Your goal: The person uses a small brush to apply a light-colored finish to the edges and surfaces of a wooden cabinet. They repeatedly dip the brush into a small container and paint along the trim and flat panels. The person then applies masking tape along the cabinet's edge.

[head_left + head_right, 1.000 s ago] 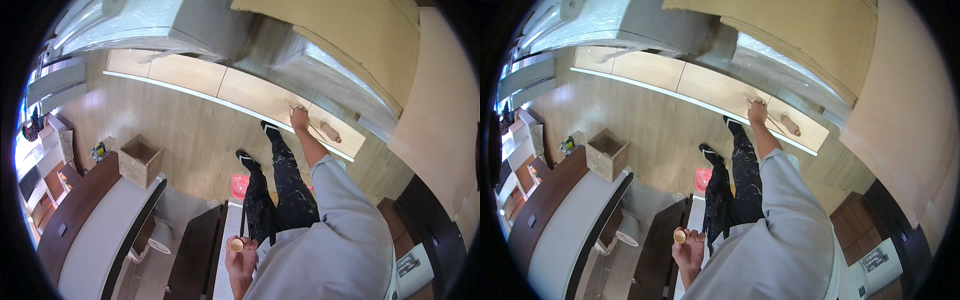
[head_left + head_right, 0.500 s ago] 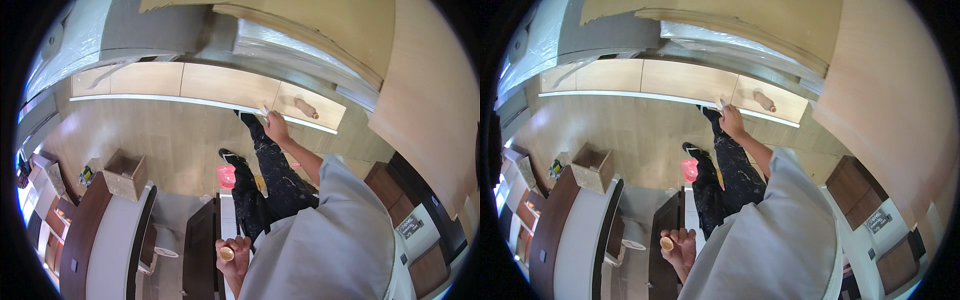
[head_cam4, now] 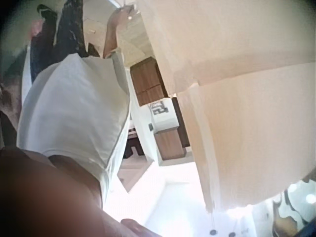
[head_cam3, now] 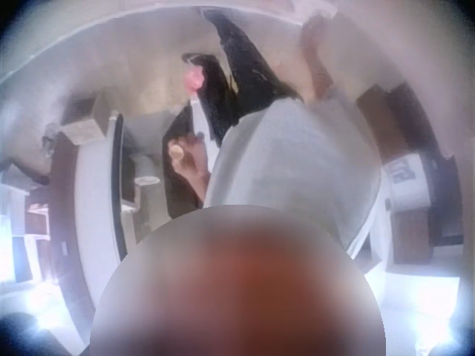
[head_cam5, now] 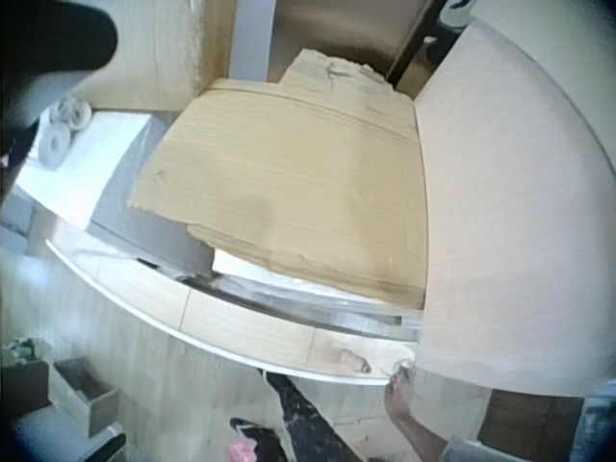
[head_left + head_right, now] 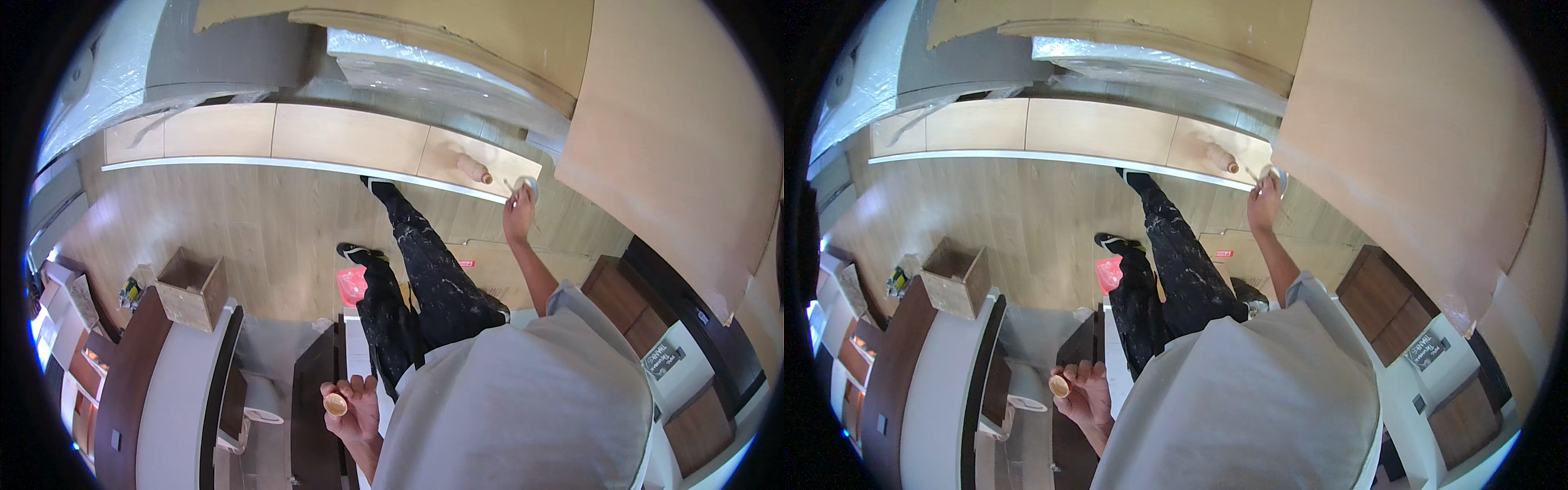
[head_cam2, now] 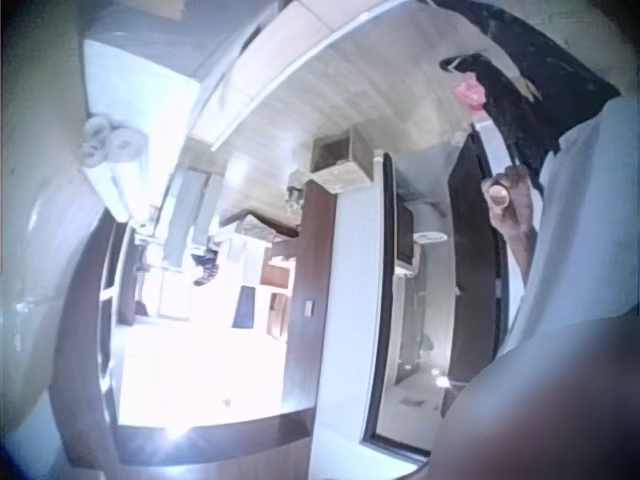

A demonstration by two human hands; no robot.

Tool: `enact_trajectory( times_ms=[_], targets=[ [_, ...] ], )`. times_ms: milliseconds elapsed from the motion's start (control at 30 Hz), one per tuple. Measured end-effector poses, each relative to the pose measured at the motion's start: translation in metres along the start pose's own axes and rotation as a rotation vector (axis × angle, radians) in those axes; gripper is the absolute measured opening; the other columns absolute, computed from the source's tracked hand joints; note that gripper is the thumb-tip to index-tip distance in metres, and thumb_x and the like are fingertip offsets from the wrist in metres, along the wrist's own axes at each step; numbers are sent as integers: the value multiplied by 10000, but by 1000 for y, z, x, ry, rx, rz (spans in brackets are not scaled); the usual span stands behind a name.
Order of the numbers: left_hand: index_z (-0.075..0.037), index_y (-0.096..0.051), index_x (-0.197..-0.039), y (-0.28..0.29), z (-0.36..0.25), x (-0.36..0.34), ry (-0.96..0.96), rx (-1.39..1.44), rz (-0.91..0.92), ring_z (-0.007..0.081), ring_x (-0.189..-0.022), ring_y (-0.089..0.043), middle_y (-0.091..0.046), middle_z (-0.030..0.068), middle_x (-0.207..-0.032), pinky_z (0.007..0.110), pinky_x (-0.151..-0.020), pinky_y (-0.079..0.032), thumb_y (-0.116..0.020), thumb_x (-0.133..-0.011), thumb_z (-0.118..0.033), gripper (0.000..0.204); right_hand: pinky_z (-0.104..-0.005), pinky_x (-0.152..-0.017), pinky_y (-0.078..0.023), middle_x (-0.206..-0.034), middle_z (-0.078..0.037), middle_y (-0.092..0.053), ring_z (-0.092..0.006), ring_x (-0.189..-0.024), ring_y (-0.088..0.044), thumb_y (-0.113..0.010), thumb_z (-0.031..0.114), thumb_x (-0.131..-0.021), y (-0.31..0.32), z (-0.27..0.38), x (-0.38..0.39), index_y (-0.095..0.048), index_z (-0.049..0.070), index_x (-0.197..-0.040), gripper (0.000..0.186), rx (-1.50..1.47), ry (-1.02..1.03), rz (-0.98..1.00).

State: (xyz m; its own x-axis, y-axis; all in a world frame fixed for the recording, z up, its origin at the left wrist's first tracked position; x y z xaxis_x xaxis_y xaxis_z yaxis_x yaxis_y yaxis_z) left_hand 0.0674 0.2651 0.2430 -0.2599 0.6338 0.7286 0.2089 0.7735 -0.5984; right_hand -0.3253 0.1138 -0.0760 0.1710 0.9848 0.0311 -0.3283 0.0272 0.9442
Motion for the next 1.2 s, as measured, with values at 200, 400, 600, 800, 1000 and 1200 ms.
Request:
enact_trajectory(
  times_ms=[200, 400, 600, 800, 1000, 1200],
  targets=[
    [-137, -683, -1173, 7, -1, 12, -49, 10, -17, 134, -822, -529, -717, 39, -1025, 335, -797, -368, -738, -864, -195, 319, -480, -706, -498, -881, -202, -627, -413, -823, -626, -592, -43, -819, -19, 5, -38, -570, -11, -878, 71, -65, -28, 152],
    [-135, -685, -1136, 7, -7, 23, -99, 27, -79, 151, -804, -536, -723, 72, -976, 349, -792, -380, -763, -832, -173, 316, -495, -684, -465, -799, -175, -574, -384, -766, -599, -650, 1, -802, -16, 6, -59, -565, 10, -835, 92, -41, -57, 260],
    [-138, -688, -1167, 6, -8, 19, -91, 10, 73, 124, -824, -533, -722, 39, -1012, 322, -777, -358, -769, -857, -191, 324, -466, -754, -426, -767, -104, -557, -326, -777, -579, -735, 165, -805, 2, 13, -55, -550, 41, -803, 223, 19, 368, 263],
    [-138, -686, -1154, 7, -7, 17, -62, 1, 60, 121, -795, -516, -721, 31, -1004, 321, -769, -358, -798, -829, -187, 348, -430, -767, -394, -938, -86, -547, -285, -874, -552, -865, 292, -707, -5, 15, -52, -563, 49, -872, 421, 33, 183, 185],
    [-129, -689, -1109, 11, -10, 14, -75, 24, 14, 153, -806, -552, -727, 77, -974, 349, -796, -384, -803, -810, -203, 328, -466, -890, -405, -1107, -145, -539, -332, -1044, -530, -896, 312, -666, -23, 20, -47, -544, 33, -1018, 571, 116, 344, 297],
    [-130, -691, -1109, 9, -14, 12, -62, 3, 29, 156, -815, -550, -728, 81, -974, 360, -808, -385, -799, -808, -197, 327, -474, -880, -432, -1121, -161, -543, -352, -1065, -547, -803, 169, -741, -54, 7, -44, -541, 36, -1037, 417, 170, 243, 491]
  ],
)
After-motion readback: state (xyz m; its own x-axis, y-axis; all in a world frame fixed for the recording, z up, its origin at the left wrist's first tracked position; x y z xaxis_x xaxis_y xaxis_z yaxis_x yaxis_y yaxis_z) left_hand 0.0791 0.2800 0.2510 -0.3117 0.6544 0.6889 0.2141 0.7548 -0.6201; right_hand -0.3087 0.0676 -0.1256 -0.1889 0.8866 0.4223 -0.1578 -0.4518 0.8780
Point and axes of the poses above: each hand's wrist, its own x-axis away from the middle knuckle, its own y-axis out of the back of the hand, z = x × y, the point moved 1 cm from there along -x, towards the middle knuckle
